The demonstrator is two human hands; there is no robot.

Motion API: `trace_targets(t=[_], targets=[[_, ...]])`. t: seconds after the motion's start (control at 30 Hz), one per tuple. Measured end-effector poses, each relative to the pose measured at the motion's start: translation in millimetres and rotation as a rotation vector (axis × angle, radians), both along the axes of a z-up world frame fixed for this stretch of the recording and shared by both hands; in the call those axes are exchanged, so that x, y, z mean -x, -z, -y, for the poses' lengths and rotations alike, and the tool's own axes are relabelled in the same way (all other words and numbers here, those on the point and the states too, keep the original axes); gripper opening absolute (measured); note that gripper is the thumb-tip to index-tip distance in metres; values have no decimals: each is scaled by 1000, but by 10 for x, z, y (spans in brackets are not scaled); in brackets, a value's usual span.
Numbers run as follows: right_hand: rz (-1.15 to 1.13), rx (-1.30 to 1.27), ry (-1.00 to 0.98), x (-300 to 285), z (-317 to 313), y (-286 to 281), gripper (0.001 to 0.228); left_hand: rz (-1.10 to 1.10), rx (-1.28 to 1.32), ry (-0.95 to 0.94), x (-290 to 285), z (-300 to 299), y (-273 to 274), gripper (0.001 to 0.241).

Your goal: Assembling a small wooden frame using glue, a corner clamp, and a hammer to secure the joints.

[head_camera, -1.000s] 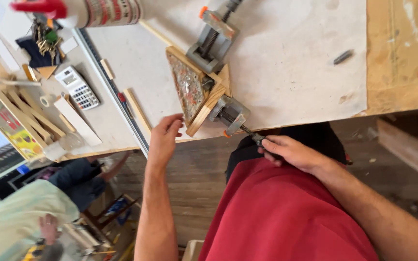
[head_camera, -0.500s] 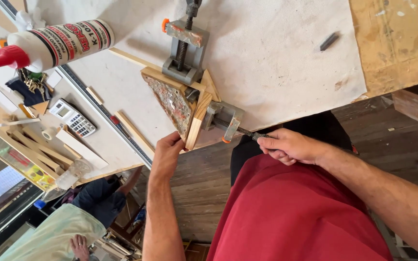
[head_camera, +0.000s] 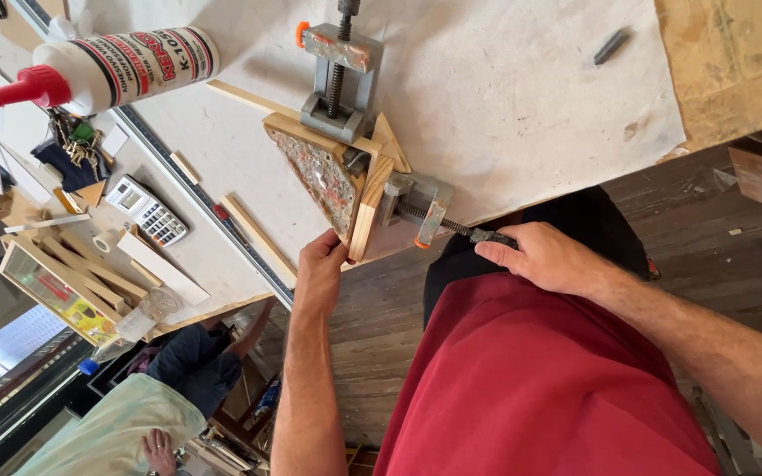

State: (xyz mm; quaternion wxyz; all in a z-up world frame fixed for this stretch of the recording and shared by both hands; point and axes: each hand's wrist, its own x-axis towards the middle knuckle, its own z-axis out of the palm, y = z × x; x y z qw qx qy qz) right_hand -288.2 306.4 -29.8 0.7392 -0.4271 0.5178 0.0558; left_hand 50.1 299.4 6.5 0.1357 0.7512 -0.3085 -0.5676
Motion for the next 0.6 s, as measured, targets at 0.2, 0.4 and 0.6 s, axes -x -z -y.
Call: trace_targets(t=[0.2,0.4,0.6], targets=[[-235,384,-204,17,-113,-173,51,38,9,18,8,-60,6,12],[-306,418,-289,95,-221,-310,52,10,27,4,-178,-287,294,11],[-238,360,-339,164,-93,-407,51,3,56,-40,-492,-506,744,9]])
